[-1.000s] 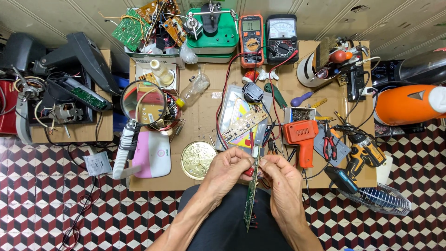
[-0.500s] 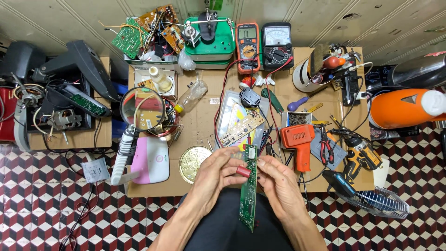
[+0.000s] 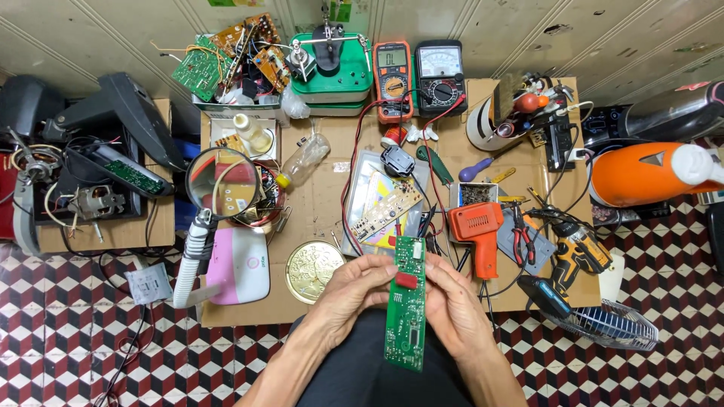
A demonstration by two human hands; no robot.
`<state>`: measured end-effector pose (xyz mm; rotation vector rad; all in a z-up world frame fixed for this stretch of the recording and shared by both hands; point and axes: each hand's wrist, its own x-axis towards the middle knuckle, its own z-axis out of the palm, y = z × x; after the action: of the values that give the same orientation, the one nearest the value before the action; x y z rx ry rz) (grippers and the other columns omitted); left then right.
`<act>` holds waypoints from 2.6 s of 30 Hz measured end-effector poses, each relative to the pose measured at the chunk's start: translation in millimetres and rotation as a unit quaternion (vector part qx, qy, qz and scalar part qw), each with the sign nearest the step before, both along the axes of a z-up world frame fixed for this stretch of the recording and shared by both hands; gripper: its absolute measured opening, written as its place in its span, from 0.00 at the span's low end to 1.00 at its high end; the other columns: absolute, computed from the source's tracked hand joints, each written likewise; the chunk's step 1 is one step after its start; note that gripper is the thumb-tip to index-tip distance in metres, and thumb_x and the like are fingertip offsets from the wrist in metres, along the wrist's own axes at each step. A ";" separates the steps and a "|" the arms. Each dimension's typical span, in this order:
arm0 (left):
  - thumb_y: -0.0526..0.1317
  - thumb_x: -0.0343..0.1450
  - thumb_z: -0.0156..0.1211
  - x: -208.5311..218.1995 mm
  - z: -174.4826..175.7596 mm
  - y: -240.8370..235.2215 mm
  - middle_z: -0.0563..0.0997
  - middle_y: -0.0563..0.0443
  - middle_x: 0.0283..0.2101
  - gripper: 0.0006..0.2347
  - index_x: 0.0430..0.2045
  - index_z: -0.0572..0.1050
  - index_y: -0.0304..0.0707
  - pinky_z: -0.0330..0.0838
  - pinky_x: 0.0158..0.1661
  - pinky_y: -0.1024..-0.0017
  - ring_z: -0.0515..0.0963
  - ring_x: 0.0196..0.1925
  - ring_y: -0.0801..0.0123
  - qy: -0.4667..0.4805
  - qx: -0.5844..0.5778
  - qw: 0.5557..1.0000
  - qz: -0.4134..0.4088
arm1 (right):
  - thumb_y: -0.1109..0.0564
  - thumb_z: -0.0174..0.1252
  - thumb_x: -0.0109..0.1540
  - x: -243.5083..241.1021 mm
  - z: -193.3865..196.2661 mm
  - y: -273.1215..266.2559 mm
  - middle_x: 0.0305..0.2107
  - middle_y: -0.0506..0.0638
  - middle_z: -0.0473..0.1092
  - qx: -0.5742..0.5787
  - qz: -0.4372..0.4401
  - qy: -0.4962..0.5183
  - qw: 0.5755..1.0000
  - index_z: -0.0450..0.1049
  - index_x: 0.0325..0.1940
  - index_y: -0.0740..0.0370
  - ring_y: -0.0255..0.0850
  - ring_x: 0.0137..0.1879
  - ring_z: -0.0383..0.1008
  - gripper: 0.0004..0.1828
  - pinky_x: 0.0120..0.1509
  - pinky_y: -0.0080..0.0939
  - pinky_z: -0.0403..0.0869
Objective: The person uses a heat gun to apply heat to a green circuit board held in their hands. They repeatedly flip the board over to heat different sides and components while working at a cluttered electronics workbench.
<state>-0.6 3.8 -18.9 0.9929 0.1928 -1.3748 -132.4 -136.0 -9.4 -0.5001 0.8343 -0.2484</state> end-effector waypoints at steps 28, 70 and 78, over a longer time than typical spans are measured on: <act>0.40 0.71 0.61 19.1 -2.5 -1.2 0.84 0.56 0.33 0.08 0.37 0.81 0.34 0.75 0.34 0.81 0.80 0.32 0.80 -0.083 0.050 0.993 -0.065 | 0.57 0.57 0.62 -7.3 4.6 33.4 0.47 0.50 0.74 -0.001 0.153 -0.014 0.988 0.62 0.68 0.64 0.37 0.48 0.75 0.29 0.55 0.40 0.75; 0.35 0.74 0.61 32.3 -10.4 -7.3 0.83 0.50 0.34 0.04 0.34 0.78 0.33 0.81 0.40 0.74 0.84 0.36 0.73 -0.007 -0.009 0.997 -0.079 | 0.64 0.63 0.60 -114.2 14.6 -56.4 0.32 0.56 0.71 -0.263 0.020 0.078 0.962 0.68 0.52 0.70 0.44 0.30 0.69 0.19 0.34 0.43 0.72; 0.34 0.71 0.61 27.8 -8.7 -12.4 0.84 0.49 0.34 0.05 0.34 0.76 0.31 0.82 0.42 0.71 0.85 0.35 0.70 -0.042 0.047 0.995 -0.079 | 0.60 0.70 0.48 -72.5 85.3 -59.7 0.43 0.55 0.78 -0.764 0.269 0.043 0.585 0.79 0.49 0.60 0.54 0.48 0.79 0.24 0.52 0.53 0.77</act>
<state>27.2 -8.5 -27.6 1.1627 0.1196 -1.4762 -204.9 -195.8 76.0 -2.3951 0.3011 -0.3352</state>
